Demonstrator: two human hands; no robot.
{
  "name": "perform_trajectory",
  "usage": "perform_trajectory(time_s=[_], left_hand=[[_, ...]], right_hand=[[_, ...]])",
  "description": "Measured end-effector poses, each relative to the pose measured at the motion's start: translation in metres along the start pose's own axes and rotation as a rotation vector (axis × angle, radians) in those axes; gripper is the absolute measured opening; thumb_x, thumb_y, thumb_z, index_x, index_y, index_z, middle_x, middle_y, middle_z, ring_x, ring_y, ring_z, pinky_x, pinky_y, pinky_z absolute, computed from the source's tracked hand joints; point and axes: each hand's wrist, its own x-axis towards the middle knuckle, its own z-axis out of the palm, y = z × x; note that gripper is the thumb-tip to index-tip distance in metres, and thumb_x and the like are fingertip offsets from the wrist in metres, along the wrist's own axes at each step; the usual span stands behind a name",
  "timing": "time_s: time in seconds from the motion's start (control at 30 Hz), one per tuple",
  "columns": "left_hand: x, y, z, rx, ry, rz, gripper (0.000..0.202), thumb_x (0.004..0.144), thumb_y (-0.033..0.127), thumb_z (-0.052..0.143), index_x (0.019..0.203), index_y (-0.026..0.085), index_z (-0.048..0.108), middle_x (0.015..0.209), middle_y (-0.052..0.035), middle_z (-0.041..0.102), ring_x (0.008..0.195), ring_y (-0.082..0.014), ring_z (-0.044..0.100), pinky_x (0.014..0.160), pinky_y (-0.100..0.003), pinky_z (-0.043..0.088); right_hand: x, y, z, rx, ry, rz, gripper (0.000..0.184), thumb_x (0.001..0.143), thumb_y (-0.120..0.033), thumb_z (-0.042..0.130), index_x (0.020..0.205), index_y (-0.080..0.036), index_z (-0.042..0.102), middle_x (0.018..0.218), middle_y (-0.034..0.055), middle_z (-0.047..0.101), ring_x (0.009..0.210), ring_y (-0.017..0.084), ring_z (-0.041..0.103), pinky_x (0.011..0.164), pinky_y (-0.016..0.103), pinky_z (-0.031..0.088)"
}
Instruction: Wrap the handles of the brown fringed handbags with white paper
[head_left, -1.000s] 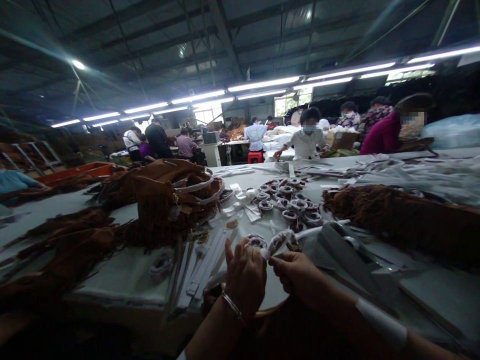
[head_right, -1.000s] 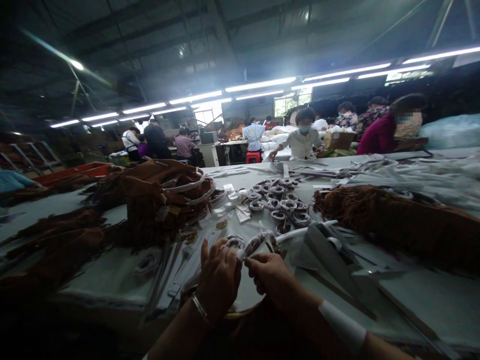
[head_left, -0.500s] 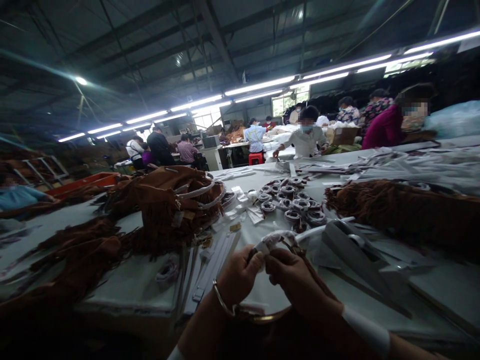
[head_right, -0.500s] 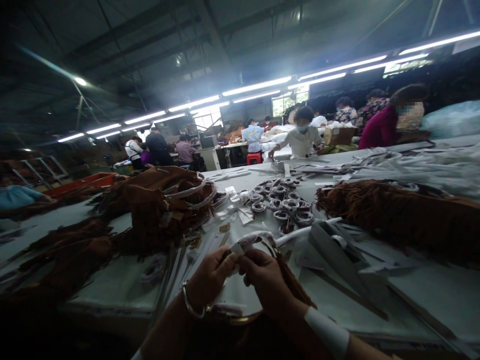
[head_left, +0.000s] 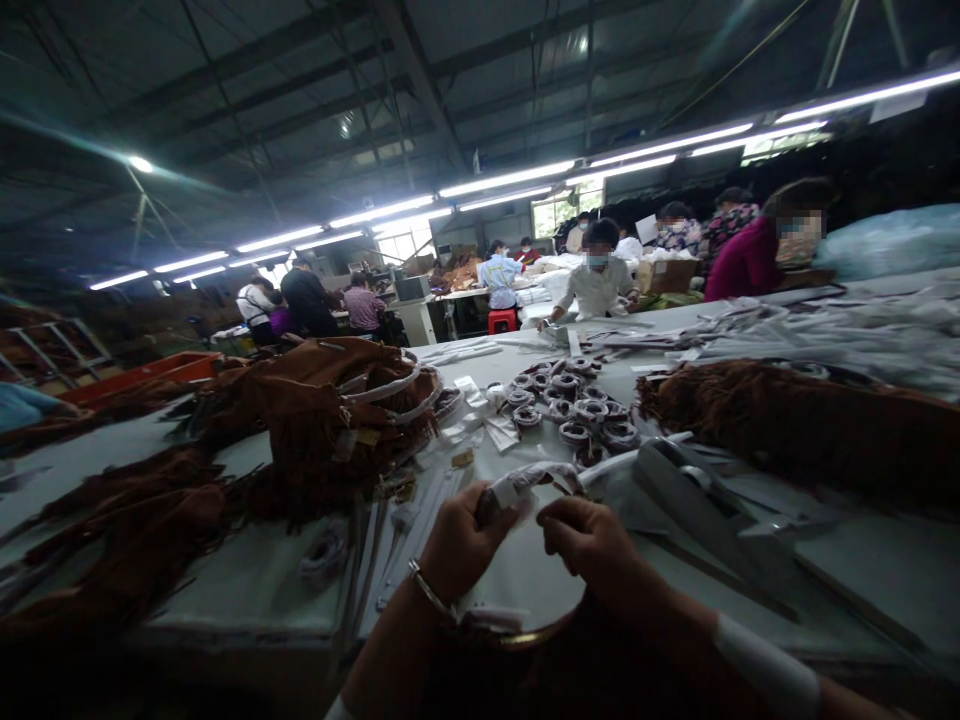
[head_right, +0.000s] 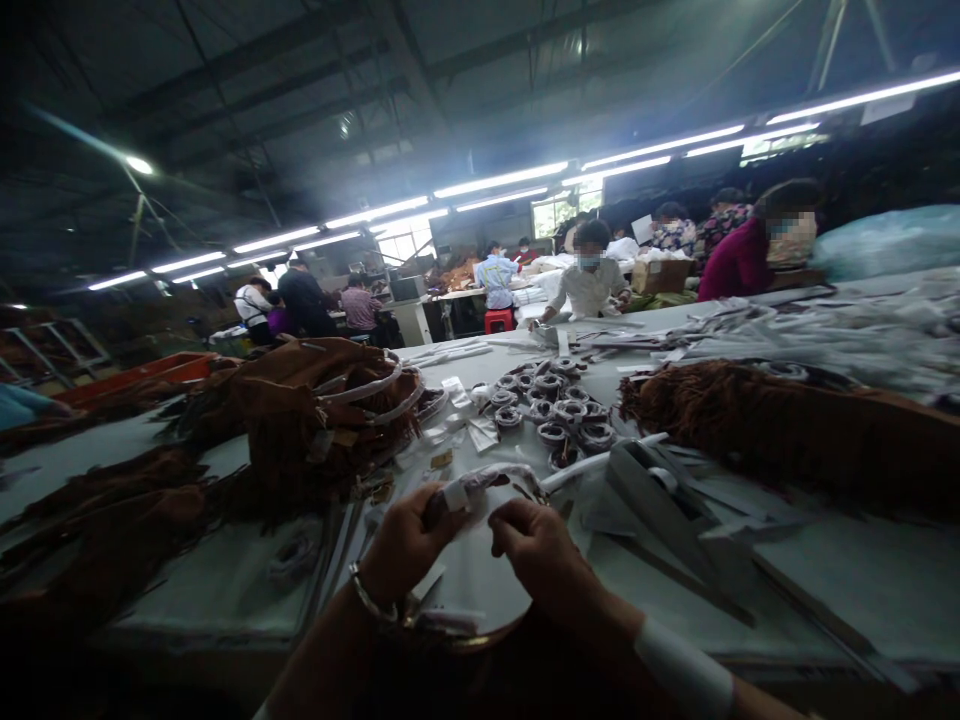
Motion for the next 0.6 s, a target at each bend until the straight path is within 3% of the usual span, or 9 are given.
perform_trajectory(time_s=[0.07,0.13,0.2,0.27,0.37,0.47,0.6], left_hand=[[0.003,0.002,-0.012,0.085,0.100,0.006,0.027,0.086,0.041,0.069,0.097,0.017,0.070,0.078,0.0003,0.066,0.070,-0.0142,0.057,0.065,-0.024,0.043],[0.005,0.007,-0.025,0.141,0.183,0.014,0.024,0.086,0.039,0.069,0.095,0.017,0.069,0.078,-0.0001,0.068,0.071,-0.0146,0.058,0.067,-0.024,0.044],[0.007,0.017,-0.036,0.130,0.218,0.023,0.025,0.087,0.040,0.067,0.092,0.016,0.069,0.077,-0.0006,0.068,0.071,-0.0148,0.059,0.066,-0.025,0.045],[0.008,0.035,-0.045,0.045,0.205,0.036,0.027,0.088,0.042,0.065,0.093,0.015,0.068,0.077,-0.0013,0.069,0.070,-0.0150,0.060,0.063,-0.024,0.046],[0.008,0.074,-0.053,-0.052,0.151,0.110,0.025,0.088,0.038,0.066,0.094,0.014,0.067,0.077,-0.0013,0.070,0.069,-0.0139,0.062,0.062,-0.023,0.048],[0.005,0.119,-0.055,-0.027,0.143,0.232,0.019,0.086,0.033,0.068,0.088,0.014,0.068,0.074,0.0007,0.070,0.067,-0.0120,0.061,0.061,-0.021,0.047],[0.003,0.171,-0.057,-0.023,0.188,0.318,0.017,0.085,0.033,0.069,0.084,0.017,0.067,0.072,0.0019,0.070,0.063,-0.0111,0.061,0.056,-0.020,0.047]], right_hand=[[-0.017,0.012,-0.029,-0.159,0.086,-0.166,0.026,0.079,-0.041,0.064,0.089,-0.020,0.073,0.083,0.0080,0.073,0.076,0.021,0.066,0.068,0.030,0.054],[-0.040,0.030,-0.061,-0.307,0.118,-0.214,0.036,0.080,-0.045,0.066,0.107,-0.022,0.073,0.113,0.0119,0.073,0.100,0.029,0.068,0.084,0.036,0.056],[-0.066,0.054,-0.088,-0.382,0.076,-0.129,0.054,0.076,-0.050,0.071,0.124,-0.024,0.068,0.131,0.0130,0.067,0.113,0.035,0.065,0.094,0.041,0.055],[-0.091,0.081,-0.106,-0.326,-0.054,-0.032,0.067,0.075,-0.053,0.074,0.134,-0.024,0.063,0.136,0.0136,0.065,0.121,0.037,0.062,0.100,0.043,0.054],[-0.122,0.118,-0.115,-0.197,-0.154,0.023,0.076,0.071,-0.055,0.077,0.138,-0.024,0.061,0.139,0.0142,0.063,0.127,0.038,0.059,0.103,0.042,0.053],[-0.138,0.140,-0.112,-0.130,-0.060,0.091,0.080,0.068,-0.060,0.076,0.137,-0.022,0.062,0.138,0.0152,0.063,0.127,0.040,0.058,0.102,0.042,0.054],[-0.148,0.141,-0.106,-0.046,0.071,0.125,0.085,0.066,-0.063,0.076,0.137,-0.018,0.061,0.136,0.0170,0.065,0.130,0.043,0.054,0.102,0.044,0.053]])
